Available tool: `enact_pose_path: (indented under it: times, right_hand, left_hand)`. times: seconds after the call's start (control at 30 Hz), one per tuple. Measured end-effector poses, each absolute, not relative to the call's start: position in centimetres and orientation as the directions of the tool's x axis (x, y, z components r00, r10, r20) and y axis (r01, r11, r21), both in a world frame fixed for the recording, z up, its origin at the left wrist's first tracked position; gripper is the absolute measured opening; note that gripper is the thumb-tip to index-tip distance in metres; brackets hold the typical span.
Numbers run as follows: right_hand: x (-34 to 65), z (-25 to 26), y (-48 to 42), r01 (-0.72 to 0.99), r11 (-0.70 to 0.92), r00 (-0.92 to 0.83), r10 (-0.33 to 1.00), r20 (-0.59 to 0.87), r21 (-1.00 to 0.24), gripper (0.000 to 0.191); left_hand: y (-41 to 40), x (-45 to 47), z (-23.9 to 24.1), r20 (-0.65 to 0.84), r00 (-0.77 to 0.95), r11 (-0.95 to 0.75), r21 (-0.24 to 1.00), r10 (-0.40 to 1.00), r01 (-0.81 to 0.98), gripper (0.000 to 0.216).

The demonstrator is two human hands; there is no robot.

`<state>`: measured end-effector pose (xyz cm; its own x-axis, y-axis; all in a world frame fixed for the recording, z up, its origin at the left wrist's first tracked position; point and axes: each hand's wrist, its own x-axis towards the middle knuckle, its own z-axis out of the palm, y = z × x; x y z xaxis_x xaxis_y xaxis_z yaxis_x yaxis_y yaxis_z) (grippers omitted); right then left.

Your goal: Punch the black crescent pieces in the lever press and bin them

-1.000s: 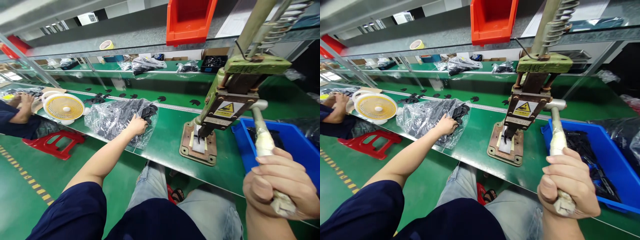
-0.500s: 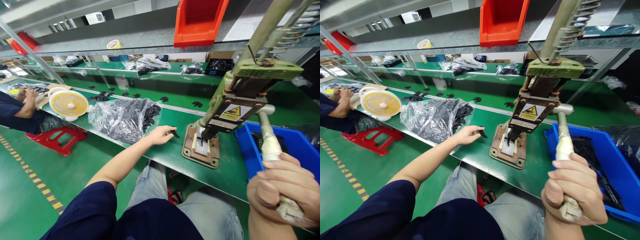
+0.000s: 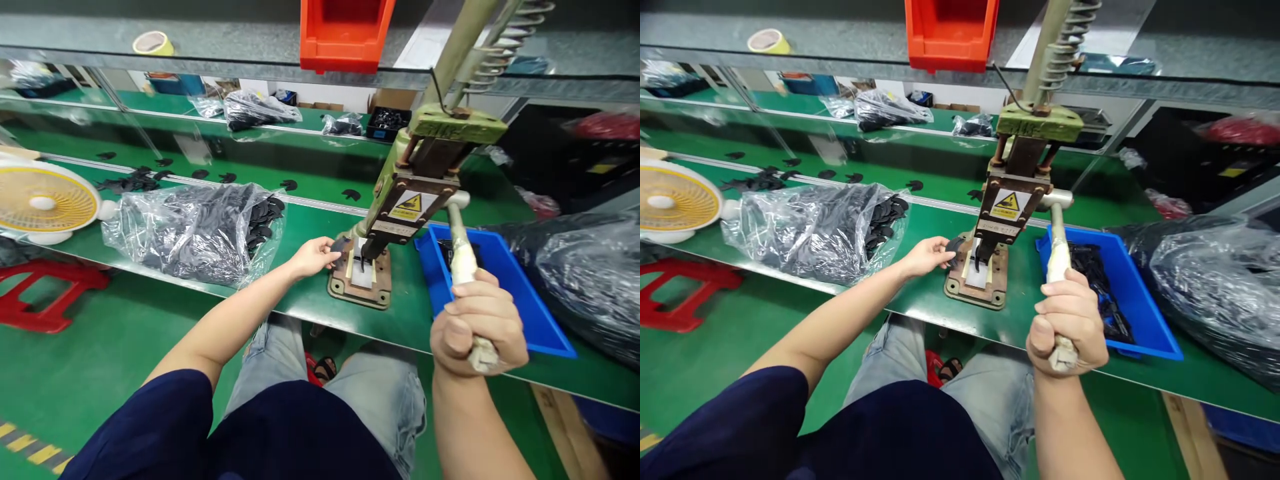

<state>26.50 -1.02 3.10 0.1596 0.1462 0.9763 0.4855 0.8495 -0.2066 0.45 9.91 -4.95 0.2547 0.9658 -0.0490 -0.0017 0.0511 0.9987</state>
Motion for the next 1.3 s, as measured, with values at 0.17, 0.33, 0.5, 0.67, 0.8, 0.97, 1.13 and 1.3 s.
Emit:
enact_pose_path:
  times: [0.17,0.33,0.5,0.67,0.8,0.97,1.13,1.3]
  right_hand:
    - [26.3,3.2,-1.1,0.494,0.841,0.161,0.162,0.974,-0.221,0.029]
    - [26.1,3.2,-1.0,0.486,0.849,0.175,0.137,0.975,-0.207,0.022]
    - [25.8,3.3,-1.0,0.497,0.84,0.207,0.129,0.97,-0.218,0.025]
    - [25.6,3.3,-0.9,0.543,0.808,0.222,0.124,0.967,-0.228,0.031]
    - [25.3,3.2,-0.5,0.628,0.741,0.254,0.095,0.963,-0.238,0.041]
    - [25.3,3.2,-0.3,0.603,0.766,0.266,0.068,0.962,-0.221,0.042]
    - [25.5,3.3,-0.4,0.535,0.817,0.252,0.09,0.964,-0.216,0.037]
    - [25.0,3.2,-0.3,0.511,0.839,0.269,0.052,0.962,-0.188,0.033]
  left_hand:
    - [10.5,2.6,-4.7,-0.169,0.264,0.167,0.985,0.949,0.03,0.022]
    - [11.7,3.4,-5.9,-0.115,0.266,0.084,0.988,0.957,0.126,0.026]
    - [12.7,3.3,-6.2,-0.098,0.287,0.02,0.964,0.953,0.264,0.03]
    - [12.6,3.3,-4.9,-0.121,0.268,0.022,0.938,0.956,0.346,0.031]
    - [12.8,3.4,-4.3,-0.206,0.295,0.097,0.933,0.933,0.346,0.039]
    - [13.3,3.7,-4.2,-0.273,0.322,0.173,0.936,0.906,0.308,0.042]
    - [13.6,3.7,-3.9,-0.347,0.332,0.235,0.913,0.877,0.333,0.043]
    - [13.4,3.7,-3.7,-0.459,0.343,0.37,0.881,0.819,0.294,0.043]
